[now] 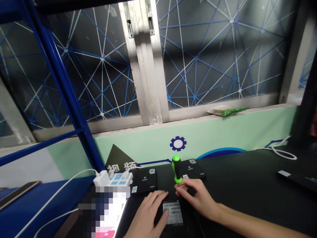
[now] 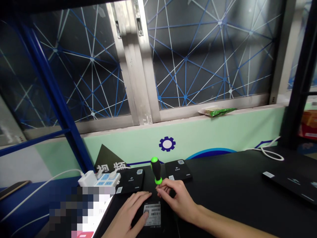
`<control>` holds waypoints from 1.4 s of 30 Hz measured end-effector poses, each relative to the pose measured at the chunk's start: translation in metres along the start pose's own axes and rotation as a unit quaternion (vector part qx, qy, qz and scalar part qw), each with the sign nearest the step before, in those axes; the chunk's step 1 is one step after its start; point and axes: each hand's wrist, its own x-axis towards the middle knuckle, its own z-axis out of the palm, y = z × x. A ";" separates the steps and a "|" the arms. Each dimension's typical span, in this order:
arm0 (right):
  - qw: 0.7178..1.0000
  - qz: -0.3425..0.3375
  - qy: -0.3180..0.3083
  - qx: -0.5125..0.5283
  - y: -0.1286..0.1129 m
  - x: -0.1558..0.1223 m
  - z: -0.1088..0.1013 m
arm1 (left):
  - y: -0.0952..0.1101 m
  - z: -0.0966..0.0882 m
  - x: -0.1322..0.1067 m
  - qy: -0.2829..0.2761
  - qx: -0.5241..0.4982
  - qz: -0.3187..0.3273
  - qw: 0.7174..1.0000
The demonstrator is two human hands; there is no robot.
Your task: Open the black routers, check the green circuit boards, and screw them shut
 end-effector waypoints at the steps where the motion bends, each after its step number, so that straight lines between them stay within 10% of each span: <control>1: 1.000 -0.001 0.003 -0.006 0.000 0.000 0.000 | 0.000 0.000 0.000 0.002 0.000 0.001 1.000; 42: 0.999 -0.002 -0.044 0.000 0.002 -0.003 -0.001 | -0.002 0.002 -0.001 -0.008 0.001 0.000 1.000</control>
